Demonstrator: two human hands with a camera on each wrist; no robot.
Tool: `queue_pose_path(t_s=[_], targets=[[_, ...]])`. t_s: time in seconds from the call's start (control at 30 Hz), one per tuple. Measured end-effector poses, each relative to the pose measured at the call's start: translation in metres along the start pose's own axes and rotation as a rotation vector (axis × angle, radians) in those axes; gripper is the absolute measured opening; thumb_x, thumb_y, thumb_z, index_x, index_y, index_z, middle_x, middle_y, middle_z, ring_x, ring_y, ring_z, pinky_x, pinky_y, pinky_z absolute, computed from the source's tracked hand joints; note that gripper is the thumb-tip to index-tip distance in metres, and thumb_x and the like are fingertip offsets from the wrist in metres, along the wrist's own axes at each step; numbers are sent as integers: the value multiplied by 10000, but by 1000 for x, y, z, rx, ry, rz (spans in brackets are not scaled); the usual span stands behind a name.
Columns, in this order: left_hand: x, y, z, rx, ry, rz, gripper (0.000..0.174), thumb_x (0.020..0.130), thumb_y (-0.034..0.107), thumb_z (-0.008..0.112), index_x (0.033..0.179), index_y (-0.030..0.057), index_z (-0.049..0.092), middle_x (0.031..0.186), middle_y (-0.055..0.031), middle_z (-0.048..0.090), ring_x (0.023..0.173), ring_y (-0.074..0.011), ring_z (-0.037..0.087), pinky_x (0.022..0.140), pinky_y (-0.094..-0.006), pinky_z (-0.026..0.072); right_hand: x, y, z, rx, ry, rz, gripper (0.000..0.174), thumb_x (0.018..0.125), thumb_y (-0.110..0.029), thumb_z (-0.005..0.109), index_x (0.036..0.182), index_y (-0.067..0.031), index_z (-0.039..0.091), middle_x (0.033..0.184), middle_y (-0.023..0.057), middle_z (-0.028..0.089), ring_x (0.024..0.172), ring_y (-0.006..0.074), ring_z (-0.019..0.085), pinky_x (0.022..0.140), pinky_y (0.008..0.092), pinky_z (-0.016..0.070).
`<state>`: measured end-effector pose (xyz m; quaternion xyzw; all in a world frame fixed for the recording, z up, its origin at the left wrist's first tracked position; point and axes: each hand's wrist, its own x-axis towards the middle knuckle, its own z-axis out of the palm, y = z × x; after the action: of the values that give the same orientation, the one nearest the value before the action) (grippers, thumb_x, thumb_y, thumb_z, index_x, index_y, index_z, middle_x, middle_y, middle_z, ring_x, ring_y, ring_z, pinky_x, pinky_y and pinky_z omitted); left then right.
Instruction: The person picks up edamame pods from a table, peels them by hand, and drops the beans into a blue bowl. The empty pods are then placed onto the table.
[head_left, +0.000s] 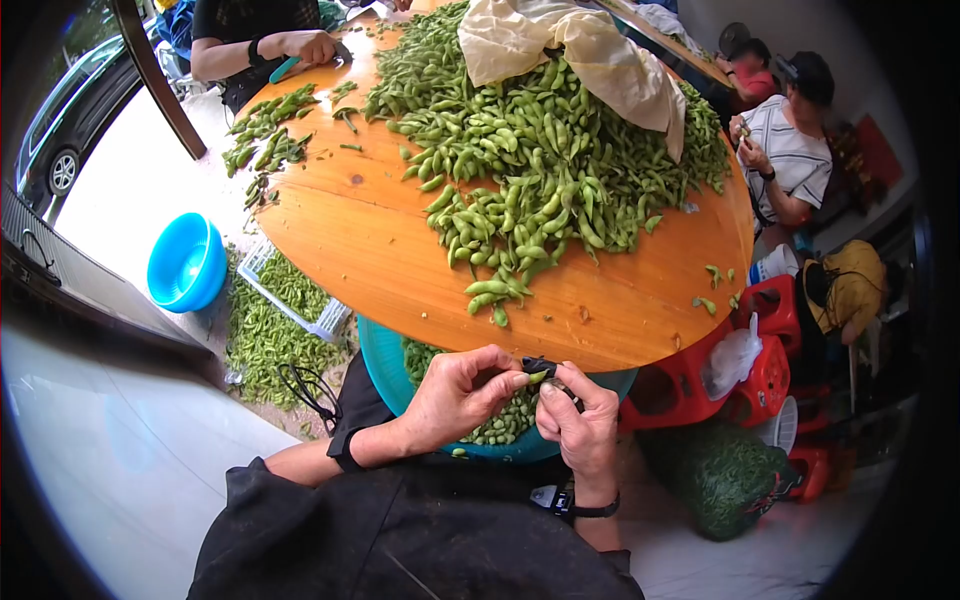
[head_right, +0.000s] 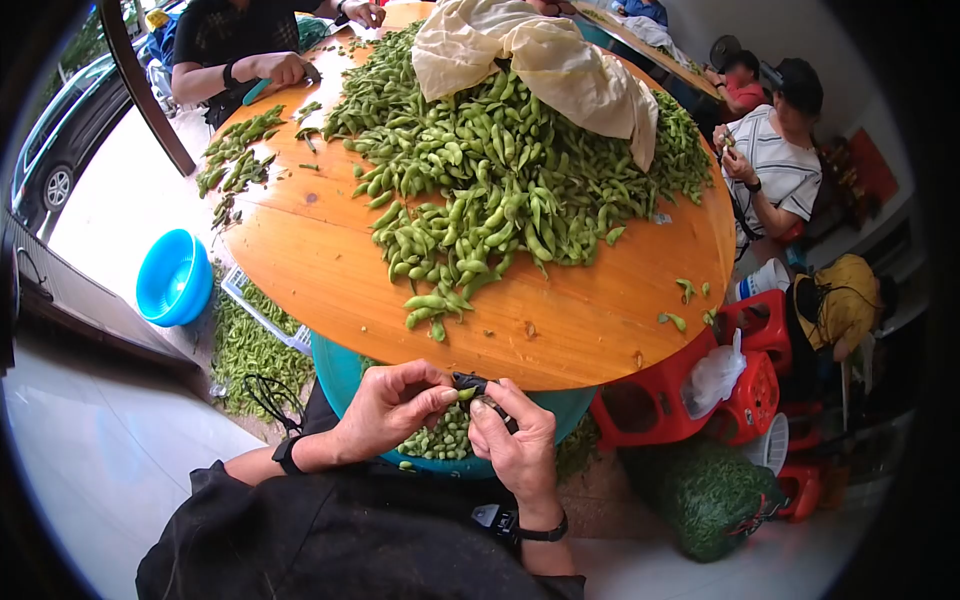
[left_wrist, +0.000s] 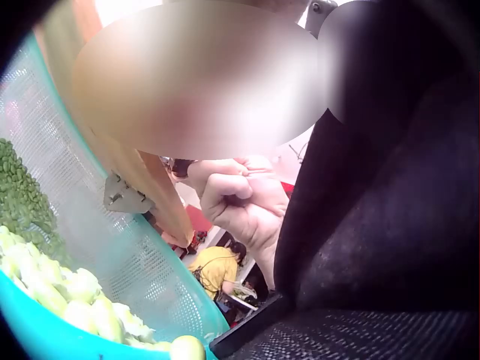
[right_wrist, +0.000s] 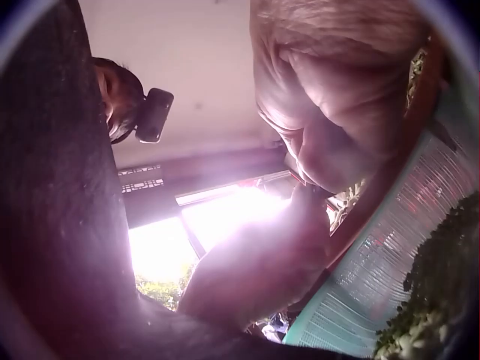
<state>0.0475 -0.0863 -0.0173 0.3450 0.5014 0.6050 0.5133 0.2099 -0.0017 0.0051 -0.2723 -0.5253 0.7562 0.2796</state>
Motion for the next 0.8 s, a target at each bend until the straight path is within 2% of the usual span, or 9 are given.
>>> queue_pose_path(t_s=[0.07, 0.2, 0.3, 0.37, 0.4, 0.53, 0.63, 0.7, 0.8], targets=[[-1, 1, 3, 325, 85, 176, 140, 968, 136, 648, 936, 3, 619, 680, 26, 579, 610, -33, 522, 543, -208, 443, -3, -5, 1, -21, -5, -2, 235, 955, 18, 571, 1171, 107, 600, 900, 18, 490, 589, 52, 464, 468, 218, 347], [-1, -1, 3, 426, 90, 267, 133, 964, 131, 653, 952, 4, 614, 691, 22, 580, 616, -32, 516, 553, -214, 453, -3, -3, -1, -81, -10, -31, 240, 960, 18, 561, 1180, 104, 603, 882, 13, 486, 577, 55, 462, 462, 216, 340], [1, -5, -1, 24, -15, 67, 132, 973, 140, 636, 949, 12, 618, 699, -4, 595, 599, -66, 531, 509, -232, 427, -1, 1, -7, -16, -59, -33, 250, 960, 21, 555, 1193, 99, 602, 840, 7, 483, 563, 53, 453, 459, 216, 335], [5, 0, -8, -623, -246, -294, 131, 988, 142, 608, 939, 20, 615, 702, -24, 612, 551, -113, 543, 452, -231, 376, 0, 8, -13, 147, -85, 2, 244, 958, 23, 556, 1185, 92, 608, 827, 6, 488, 559, 53, 449, 458, 215, 336], [6, 0, -8, -624, -246, -295, 131, 988, 142, 608, 939, 20, 615, 702, -24, 612, 551, -113, 543, 452, -231, 376, 0, 9, -15, 308, -113, 37, 237, 955, 25, 557, 1178, 84, 613, 814, 5, 494, 554, 53, 446, 457, 215, 336], [5, 3, -7, -677, -287, -321, 123, 976, 139, 624, 933, 26, 600, 711, -23, 600, 553, -104, 540, 440, -232, 361, 0, 6, -13, 263, -133, 24, 217, 960, 22, 547, 1158, 61, 625, 824, 8, 515, 553, 46, 434, 456, 210, 337], [3, -1, -4, -438, -248, -123, 148, 944, 141, 678, 897, 27, 596, 672, -3, 590, 552, -80, 525, 446, -238, 359, -2, -1, 1, -54, -47, -35, 180, 957, 26, 549, 1116, 64, 626, 829, 14, 528, 558, 46, 461, 456, 210, 360], [0, -7, -4, 38, -104, -7, 199, 919, 150, 714, 846, 13, 591, 620, 5, 570, 553, -65, 514, 467, -247, 381, -5, 0, 7, -285, -1, -135, 144, 949, 27, 564, 1072, 85, 611, 819, 26, 524, 569, 51, 501, 461, 215, 387], [0, 0, -6, 346, -90, 201, 265, 969, 211, 647, 827, -7, 600, 619, -14, 587, 557, -70, 538, 503, -248, 430, -5, 3, 8, -355, 37, -188, 127, 933, 32, 584, 1039, 100, 599, 817, 43, 524, 580, 66, 535, 465, 221, 406]])
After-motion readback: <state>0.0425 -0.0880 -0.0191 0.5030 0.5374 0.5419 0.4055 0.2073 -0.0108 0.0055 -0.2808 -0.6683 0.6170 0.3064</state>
